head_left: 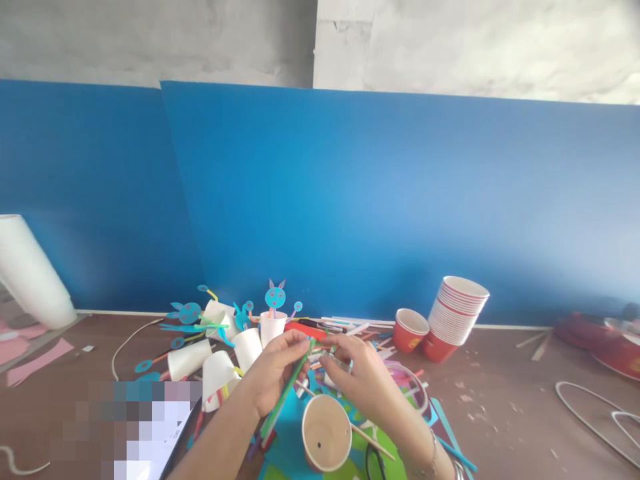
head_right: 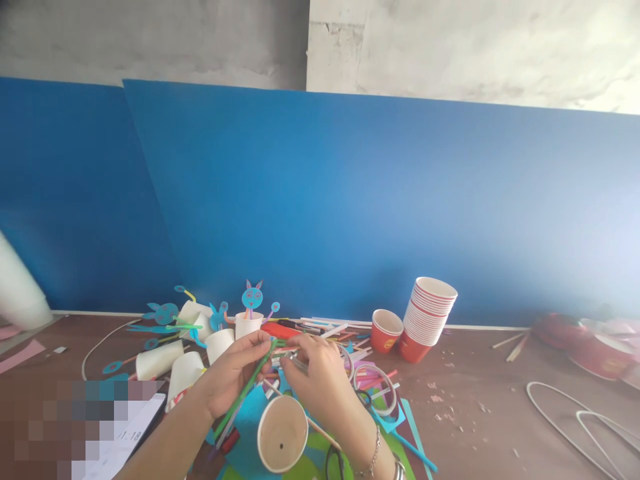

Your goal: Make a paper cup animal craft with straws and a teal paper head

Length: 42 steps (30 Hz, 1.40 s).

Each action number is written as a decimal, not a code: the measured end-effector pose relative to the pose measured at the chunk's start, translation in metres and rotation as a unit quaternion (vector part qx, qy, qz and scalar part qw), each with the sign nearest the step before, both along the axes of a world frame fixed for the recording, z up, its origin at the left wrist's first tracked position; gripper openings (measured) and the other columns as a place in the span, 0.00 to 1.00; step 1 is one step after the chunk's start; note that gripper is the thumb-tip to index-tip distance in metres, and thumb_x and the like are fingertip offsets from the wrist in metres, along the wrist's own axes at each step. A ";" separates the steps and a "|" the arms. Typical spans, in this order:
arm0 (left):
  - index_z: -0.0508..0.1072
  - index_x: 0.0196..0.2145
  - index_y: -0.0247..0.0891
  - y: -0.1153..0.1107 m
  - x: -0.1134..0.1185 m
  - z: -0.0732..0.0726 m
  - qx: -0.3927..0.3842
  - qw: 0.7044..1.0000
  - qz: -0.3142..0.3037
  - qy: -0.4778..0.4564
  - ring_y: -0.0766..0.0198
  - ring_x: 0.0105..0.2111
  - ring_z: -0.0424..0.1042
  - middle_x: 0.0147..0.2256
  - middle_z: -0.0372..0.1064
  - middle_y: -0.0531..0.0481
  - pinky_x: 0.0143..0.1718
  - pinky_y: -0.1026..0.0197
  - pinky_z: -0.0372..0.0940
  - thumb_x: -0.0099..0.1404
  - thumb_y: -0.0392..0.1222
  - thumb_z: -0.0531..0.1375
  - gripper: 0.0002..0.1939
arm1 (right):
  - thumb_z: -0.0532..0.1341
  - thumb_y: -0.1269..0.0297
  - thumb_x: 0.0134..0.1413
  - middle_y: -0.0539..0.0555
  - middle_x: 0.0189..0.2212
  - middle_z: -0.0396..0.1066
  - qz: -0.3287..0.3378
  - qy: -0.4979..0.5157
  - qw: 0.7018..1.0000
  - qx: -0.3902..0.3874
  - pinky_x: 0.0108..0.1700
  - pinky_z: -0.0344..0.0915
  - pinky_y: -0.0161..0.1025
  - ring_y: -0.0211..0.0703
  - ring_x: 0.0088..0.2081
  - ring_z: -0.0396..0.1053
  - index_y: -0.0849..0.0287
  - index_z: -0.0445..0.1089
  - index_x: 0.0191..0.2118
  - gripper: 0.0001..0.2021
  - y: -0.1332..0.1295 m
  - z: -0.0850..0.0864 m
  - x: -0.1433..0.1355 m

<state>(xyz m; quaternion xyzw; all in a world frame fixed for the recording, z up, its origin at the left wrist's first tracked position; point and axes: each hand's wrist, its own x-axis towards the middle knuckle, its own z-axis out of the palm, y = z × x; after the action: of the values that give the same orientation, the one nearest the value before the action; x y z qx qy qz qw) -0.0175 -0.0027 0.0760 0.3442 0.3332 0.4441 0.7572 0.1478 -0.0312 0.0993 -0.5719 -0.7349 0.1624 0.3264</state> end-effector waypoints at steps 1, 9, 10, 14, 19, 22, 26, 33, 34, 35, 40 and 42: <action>0.68 0.28 0.38 0.000 0.000 -0.001 -0.010 1.000 -0.004 -0.002 0.72 0.20 0.64 0.20 0.64 0.58 0.22 0.69 0.56 0.43 0.46 0.74 0.21 | 0.57 0.66 0.53 0.50 0.22 0.69 0.002 -0.001 1.000 0.004 0.32 0.58 0.38 0.46 0.30 0.67 0.56 0.75 0.38 0.10 0.000 0.000 -0.001; 0.69 0.29 0.36 0.000 0.006 -0.007 -0.004 0.999 -0.049 0.000 0.71 0.20 0.66 0.21 0.67 0.55 0.22 0.68 0.57 0.46 0.47 0.73 0.19 | 0.57 0.70 0.50 0.49 0.20 0.69 -0.008 -0.031 0.999 0.036 0.32 0.53 0.36 0.44 0.29 0.64 0.55 0.74 0.29 0.08 0.001 -0.005 -0.007; 0.70 0.28 0.36 0.000 0.006 -0.007 0.005 0.999 -0.052 0.004 0.70 0.20 0.66 0.21 0.67 0.55 0.22 0.67 0.57 0.46 0.47 0.73 0.19 | 0.57 0.71 0.49 0.49 0.21 0.69 -0.008 -0.029 0.999 0.035 0.32 0.53 0.36 0.43 0.29 0.63 0.55 0.74 0.28 0.09 0.001 -0.006 -0.008; 0.70 0.29 0.36 -0.001 0.008 -0.009 0.018 0.999 -0.043 0.016 0.70 0.22 0.66 0.22 0.67 0.55 0.24 0.67 0.58 0.46 0.47 0.73 0.19 | 0.56 0.71 0.46 0.49 0.21 0.69 -0.018 -0.031 0.999 0.036 0.31 0.52 0.36 0.42 0.27 0.63 0.55 0.74 0.27 0.09 0.002 -0.009 -0.008; 0.71 0.25 0.37 0.005 0.010 -0.018 0.121 0.981 0.049 0.141 0.67 0.24 0.64 0.23 0.65 0.55 0.27 0.65 0.58 0.48 0.52 0.70 0.18 | 0.57 0.71 0.47 0.51 0.21 0.69 -0.058 -0.083 0.993 0.060 0.35 0.54 0.38 0.44 0.28 0.65 0.55 0.75 0.28 0.09 0.003 -0.013 -0.009; 0.75 0.25 0.36 0.005 0.010 -0.016 0.198 0.952 0.071 0.224 0.64 0.27 0.64 0.24 0.65 0.52 0.28 0.64 0.59 0.55 0.54 0.64 0.16 | 0.58 0.69 0.49 0.53 0.24 0.71 -0.070 -0.088 0.991 0.071 0.37 0.56 0.40 0.45 0.30 0.67 0.54 0.76 0.30 0.09 0.004 -0.016 -0.009; 0.76 0.25 0.37 0.000 0.011 -0.009 0.245 0.939 0.063 0.231 0.61 0.30 0.65 0.28 0.68 0.49 0.30 0.63 0.60 0.56 0.51 0.64 0.13 | 0.60 0.67 0.50 0.55 0.32 0.76 -0.068 -0.066 0.992 0.080 0.41 0.58 0.43 0.50 0.36 0.70 0.54 0.76 0.39 0.11 0.003 -0.015 -0.008; 0.73 0.27 0.37 -0.001 0.012 -0.007 0.209 0.950 0.109 0.205 0.67 0.25 0.61 0.23 0.63 0.55 0.27 0.67 0.57 0.58 0.56 0.62 0.18 | 0.58 0.63 0.55 0.54 0.31 0.73 -0.027 -0.026 0.999 0.036 0.42 0.61 0.45 0.50 0.37 0.69 0.54 0.75 0.42 0.11 -0.003 -0.004 -0.007; 0.72 0.27 0.37 -0.001 0.012 -0.007 0.200 0.953 0.115 0.198 0.68 0.24 0.60 0.22 0.62 0.55 0.25 0.67 0.57 0.57 0.57 0.63 0.18 | 0.57 0.63 0.56 0.54 0.31 0.73 -0.017 -0.015 0.999 0.031 0.41 0.61 0.44 0.49 0.37 0.69 0.54 0.75 0.42 0.12 -0.003 -0.003 -0.007; 0.72 0.27 0.37 0.000 0.012 -0.008 0.186 0.957 0.119 0.186 0.69 0.23 0.59 0.22 0.61 0.56 0.24 0.68 0.56 0.56 0.58 0.63 0.19 | 0.56 0.63 0.57 0.53 0.30 0.73 -0.009 -0.006 1.000 0.028 0.41 0.62 0.44 0.48 0.36 0.69 0.53 0.75 0.43 0.12 -0.004 -0.003 -0.006; 0.71 0.29 0.36 0.001 0.014 -0.014 0.108 0.984 0.091 0.109 0.71 0.18 0.59 0.20 0.62 0.57 0.20 0.68 0.56 0.53 0.58 0.66 0.20 | 0.57 0.63 0.56 0.52 0.28 0.71 -0.009 0.004 1.000 0.021 0.37 0.62 0.42 0.47 0.34 0.68 0.53 0.75 0.42 0.11 -0.002 -0.005 -0.004; 0.70 0.30 0.37 0.002 0.014 -0.016 0.108 0.985 0.078 0.108 0.71 0.17 0.60 0.19 0.62 0.58 0.20 0.68 0.57 0.52 0.58 0.66 0.21 | 0.57 0.65 0.55 0.52 0.28 0.71 -0.016 -0.003 1.000 0.021 0.38 0.62 0.42 0.47 0.34 0.68 0.54 0.75 0.41 0.11 -0.002 -0.005 -0.006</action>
<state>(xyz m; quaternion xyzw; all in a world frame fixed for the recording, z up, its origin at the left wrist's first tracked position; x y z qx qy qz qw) -0.0032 -0.0002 0.0601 0.4429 0.3892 0.4948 0.6384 0.1423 -0.0335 0.0943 -0.5774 -0.7298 0.1400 0.3381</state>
